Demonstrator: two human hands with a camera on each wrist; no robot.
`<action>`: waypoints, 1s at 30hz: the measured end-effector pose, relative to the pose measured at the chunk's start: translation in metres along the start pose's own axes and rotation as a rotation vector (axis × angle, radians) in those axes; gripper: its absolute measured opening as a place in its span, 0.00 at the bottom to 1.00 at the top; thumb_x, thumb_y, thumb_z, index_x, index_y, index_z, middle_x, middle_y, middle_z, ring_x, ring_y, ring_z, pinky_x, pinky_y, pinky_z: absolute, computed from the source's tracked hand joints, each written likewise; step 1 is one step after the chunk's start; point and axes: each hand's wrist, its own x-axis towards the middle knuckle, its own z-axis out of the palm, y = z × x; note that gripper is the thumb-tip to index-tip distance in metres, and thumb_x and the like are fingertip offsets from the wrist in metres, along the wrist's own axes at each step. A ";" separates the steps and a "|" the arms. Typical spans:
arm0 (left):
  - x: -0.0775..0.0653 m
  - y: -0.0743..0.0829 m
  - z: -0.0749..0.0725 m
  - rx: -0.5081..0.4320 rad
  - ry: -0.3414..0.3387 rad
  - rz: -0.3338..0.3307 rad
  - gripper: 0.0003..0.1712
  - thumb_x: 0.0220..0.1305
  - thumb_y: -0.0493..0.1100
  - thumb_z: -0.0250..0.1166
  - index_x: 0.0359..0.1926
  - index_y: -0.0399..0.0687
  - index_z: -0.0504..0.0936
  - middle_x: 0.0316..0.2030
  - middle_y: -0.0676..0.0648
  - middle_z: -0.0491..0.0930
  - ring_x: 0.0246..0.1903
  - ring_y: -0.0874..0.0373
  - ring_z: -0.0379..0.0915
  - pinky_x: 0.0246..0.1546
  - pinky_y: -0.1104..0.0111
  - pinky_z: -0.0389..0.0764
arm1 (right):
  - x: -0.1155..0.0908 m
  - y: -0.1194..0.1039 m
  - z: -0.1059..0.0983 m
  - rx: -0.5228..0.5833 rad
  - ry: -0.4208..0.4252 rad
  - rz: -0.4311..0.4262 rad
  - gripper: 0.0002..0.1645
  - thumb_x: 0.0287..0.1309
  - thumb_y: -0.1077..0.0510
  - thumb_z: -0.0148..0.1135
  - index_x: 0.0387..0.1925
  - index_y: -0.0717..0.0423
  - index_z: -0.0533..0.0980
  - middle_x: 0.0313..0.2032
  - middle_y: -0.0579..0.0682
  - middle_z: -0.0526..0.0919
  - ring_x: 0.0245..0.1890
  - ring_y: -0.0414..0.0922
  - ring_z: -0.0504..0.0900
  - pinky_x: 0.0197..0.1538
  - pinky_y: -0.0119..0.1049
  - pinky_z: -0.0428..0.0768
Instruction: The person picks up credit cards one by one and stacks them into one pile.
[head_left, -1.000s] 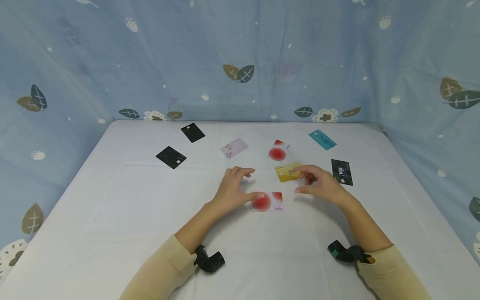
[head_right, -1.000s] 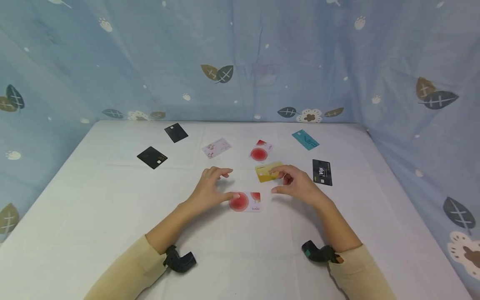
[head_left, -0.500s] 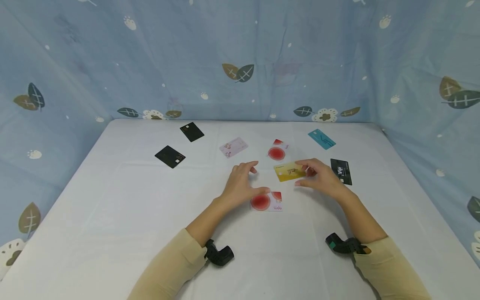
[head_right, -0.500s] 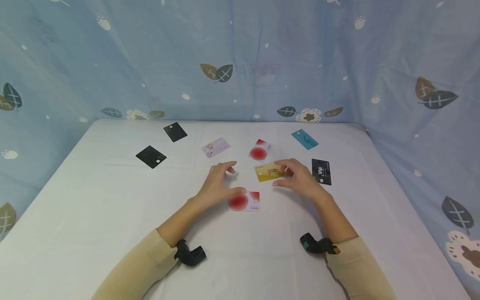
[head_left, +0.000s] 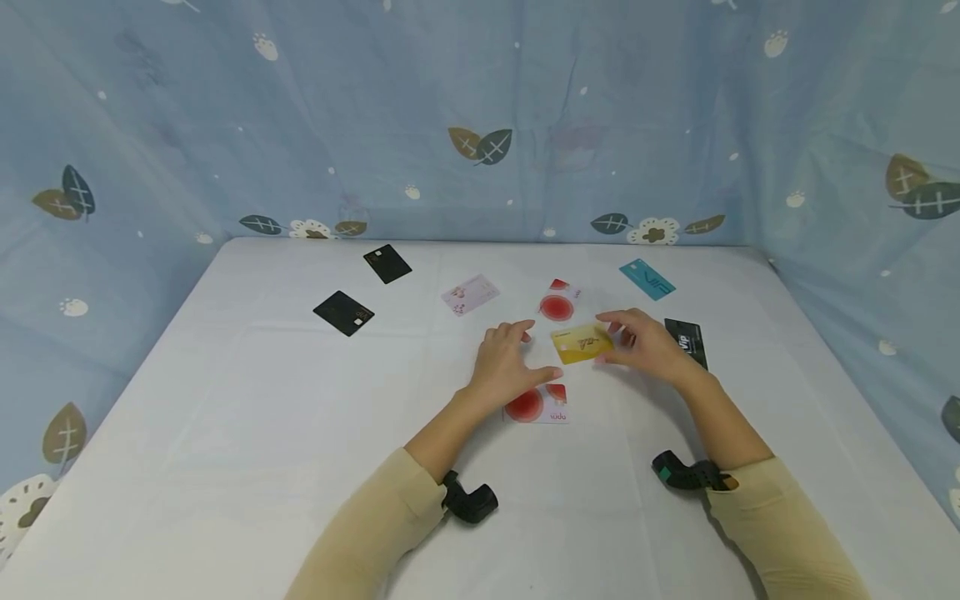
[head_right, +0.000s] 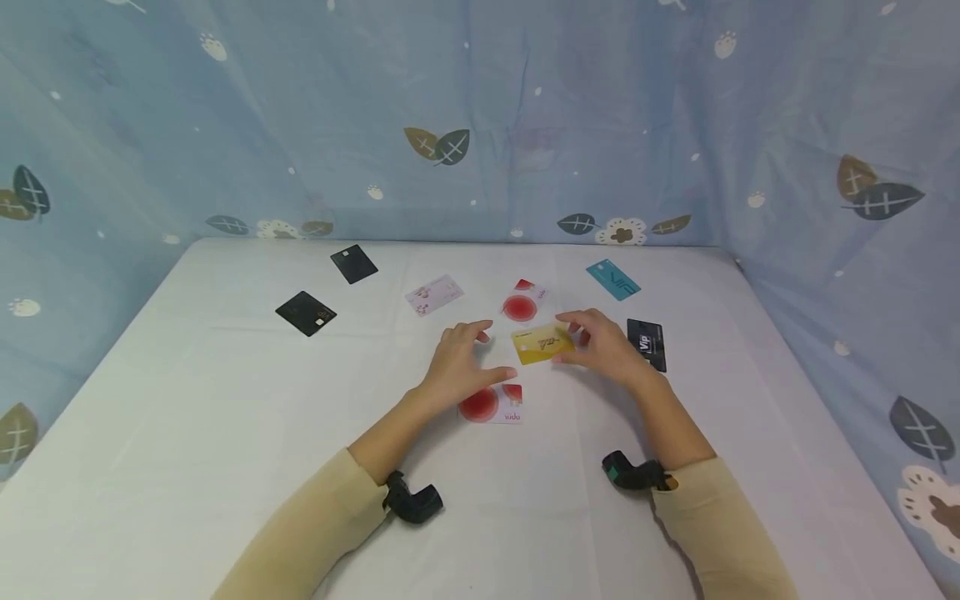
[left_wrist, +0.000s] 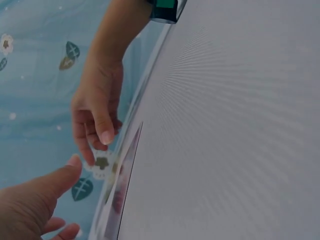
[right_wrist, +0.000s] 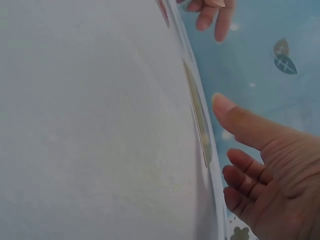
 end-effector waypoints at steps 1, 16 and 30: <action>0.002 0.002 0.002 0.002 -0.002 -0.006 0.47 0.49 0.60 0.71 0.65 0.44 0.66 0.48 0.46 0.74 0.50 0.51 0.64 0.50 0.59 0.69 | 0.001 0.001 -0.001 -0.009 -0.003 0.006 0.37 0.46 0.56 0.74 0.58 0.61 0.71 0.42 0.60 0.75 0.35 0.49 0.73 0.39 0.36 0.75; 0.021 0.011 0.020 0.147 -0.109 -0.115 0.45 0.51 0.62 0.69 0.66 0.49 0.66 0.52 0.43 0.70 0.52 0.49 0.63 0.53 0.57 0.64 | 0.013 0.010 -0.003 -0.039 -0.109 0.064 0.38 0.47 0.54 0.73 0.60 0.62 0.70 0.43 0.61 0.72 0.36 0.49 0.71 0.38 0.38 0.75; 0.027 0.018 0.026 0.175 -0.101 -0.171 0.40 0.51 0.59 0.70 0.63 0.51 0.70 0.50 0.44 0.70 0.50 0.50 0.60 0.51 0.58 0.61 | 0.016 0.013 -0.002 -0.018 -0.125 0.101 0.37 0.47 0.53 0.73 0.58 0.61 0.72 0.45 0.62 0.73 0.38 0.50 0.71 0.41 0.40 0.75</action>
